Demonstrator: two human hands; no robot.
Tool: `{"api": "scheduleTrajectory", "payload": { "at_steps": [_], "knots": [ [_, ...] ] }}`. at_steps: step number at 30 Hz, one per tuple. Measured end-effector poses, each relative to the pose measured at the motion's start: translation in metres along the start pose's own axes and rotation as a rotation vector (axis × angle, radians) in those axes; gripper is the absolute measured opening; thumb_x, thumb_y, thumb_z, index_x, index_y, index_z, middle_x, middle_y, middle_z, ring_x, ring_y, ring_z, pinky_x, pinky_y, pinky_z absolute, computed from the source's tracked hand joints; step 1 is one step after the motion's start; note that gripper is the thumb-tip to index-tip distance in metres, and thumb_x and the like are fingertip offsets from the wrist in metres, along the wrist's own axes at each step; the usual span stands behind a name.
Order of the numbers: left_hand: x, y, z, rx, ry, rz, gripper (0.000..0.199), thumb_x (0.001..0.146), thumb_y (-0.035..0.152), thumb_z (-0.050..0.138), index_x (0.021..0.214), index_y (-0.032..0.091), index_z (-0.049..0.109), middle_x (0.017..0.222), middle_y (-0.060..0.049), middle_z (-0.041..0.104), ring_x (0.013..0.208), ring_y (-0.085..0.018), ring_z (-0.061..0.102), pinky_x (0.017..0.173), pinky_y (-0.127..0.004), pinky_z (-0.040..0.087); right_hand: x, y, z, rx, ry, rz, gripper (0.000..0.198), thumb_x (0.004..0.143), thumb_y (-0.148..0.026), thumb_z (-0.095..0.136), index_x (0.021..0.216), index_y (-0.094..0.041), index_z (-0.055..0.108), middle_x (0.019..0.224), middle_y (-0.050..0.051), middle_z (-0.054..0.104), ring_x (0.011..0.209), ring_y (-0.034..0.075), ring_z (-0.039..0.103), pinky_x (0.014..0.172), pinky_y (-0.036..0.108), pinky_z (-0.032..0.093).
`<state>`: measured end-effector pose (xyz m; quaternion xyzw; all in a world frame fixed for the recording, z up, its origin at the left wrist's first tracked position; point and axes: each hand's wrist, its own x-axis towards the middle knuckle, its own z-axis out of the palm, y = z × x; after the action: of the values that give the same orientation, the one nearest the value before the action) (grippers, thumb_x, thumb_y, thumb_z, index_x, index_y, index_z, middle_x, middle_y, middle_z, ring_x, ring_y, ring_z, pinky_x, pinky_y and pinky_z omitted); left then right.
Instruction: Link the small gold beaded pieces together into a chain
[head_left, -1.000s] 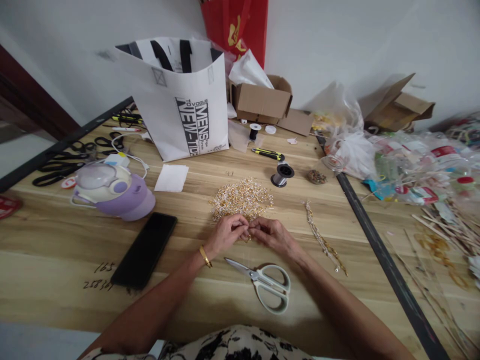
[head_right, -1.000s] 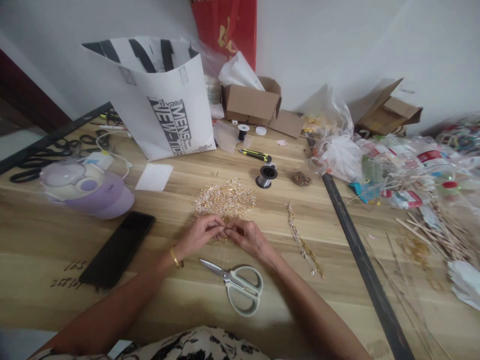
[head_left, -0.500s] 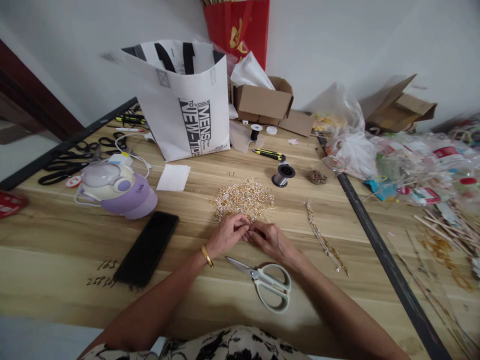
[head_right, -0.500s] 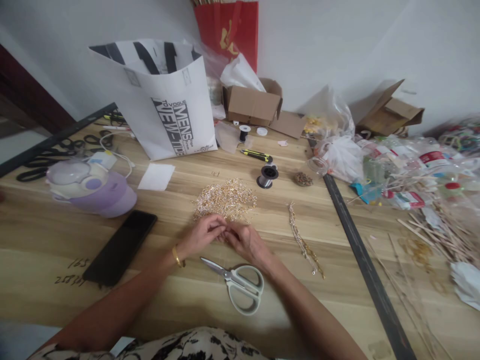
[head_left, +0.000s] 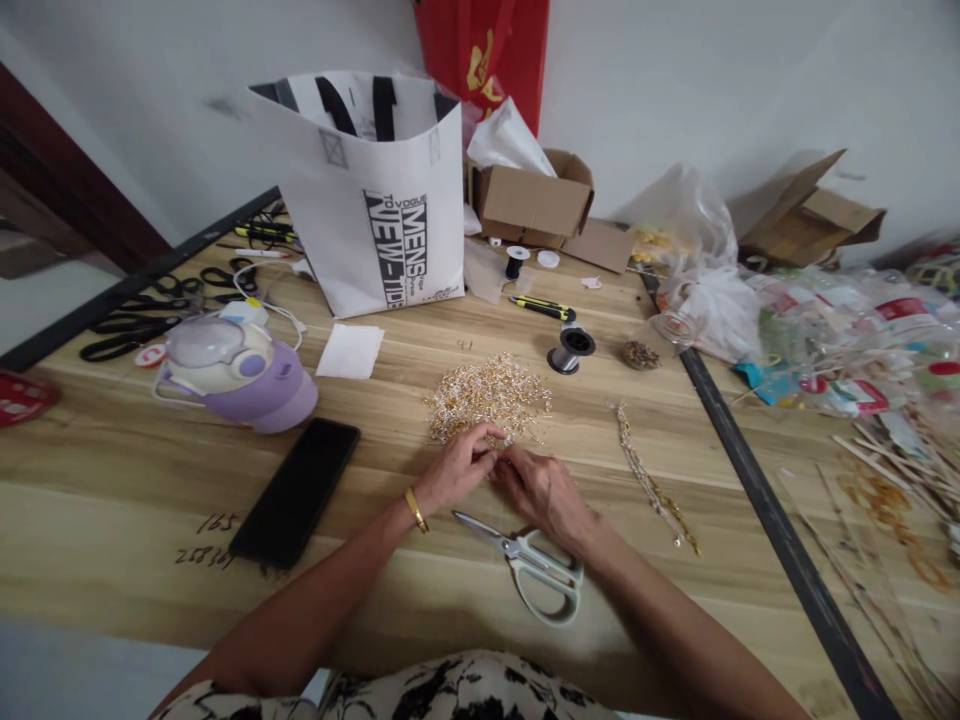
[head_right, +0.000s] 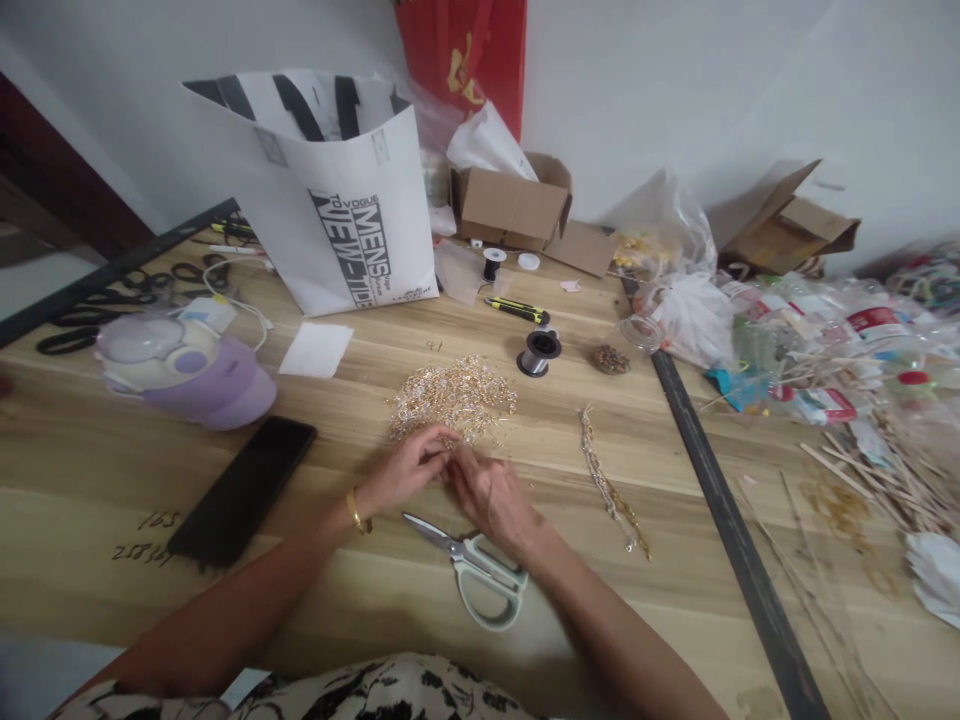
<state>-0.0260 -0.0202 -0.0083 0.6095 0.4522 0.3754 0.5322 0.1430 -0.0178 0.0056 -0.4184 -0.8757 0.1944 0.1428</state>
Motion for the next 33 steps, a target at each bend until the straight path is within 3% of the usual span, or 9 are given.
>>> {"api": "scheduleTrajectory", "payload": {
  "at_steps": [9,16,23,33],
  "knots": [
    [0.001,0.0,0.0,-0.289,-0.015,-0.08,0.033,0.079,0.032,0.064,0.105,0.013,0.053,0.073,-0.002,0.063,0.064,-0.013,0.061,0.063,-0.024,0.048,0.0,0.007,0.005,0.111,0.058,0.007,0.012,0.092,-0.02,0.041,0.085,-0.018,0.05,0.068,0.002,0.061,0.05,0.011,0.05,0.051,0.021,0.031],
    [0.002,0.003,-0.001,-0.424,0.0,-0.168,0.042,0.069,0.027,0.074,0.102,0.013,0.052,0.076,-0.003,0.066,0.068,-0.012,0.062,0.066,-0.025,0.047,0.003,0.009,0.001,0.256,0.091,0.037,0.011,0.092,-0.02,0.042,0.088,-0.018,0.052,0.071,0.003,0.065,0.057,0.013,0.058,0.055,0.021,0.037],
    [0.007,-0.004,0.002,-0.41,-0.02,-0.174,0.037,0.056,0.019,0.079,0.083,0.012,0.055,0.074,-0.001,0.063,0.071,-0.012,0.059,0.068,-0.024,0.044,0.005,0.006,-0.008,0.362,0.048,0.01,0.015,0.094,-0.026,0.042,0.093,-0.019,0.054,0.071,0.001,0.063,0.058,0.012,0.057,0.056,0.02,0.039],
    [0.004,0.001,0.0,-0.344,-0.107,-0.17,0.021,0.064,0.024,0.074,0.072,0.011,0.061,0.067,0.001,0.059,0.064,-0.01,0.053,0.062,-0.022,0.039,0.004,0.004,-0.015,0.416,0.015,0.018,0.017,0.094,-0.029,0.041,0.092,-0.018,0.054,0.072,0.001,0.061,0.06,0.012,0.054,0.058,0.021,0.039]
  ]
}}
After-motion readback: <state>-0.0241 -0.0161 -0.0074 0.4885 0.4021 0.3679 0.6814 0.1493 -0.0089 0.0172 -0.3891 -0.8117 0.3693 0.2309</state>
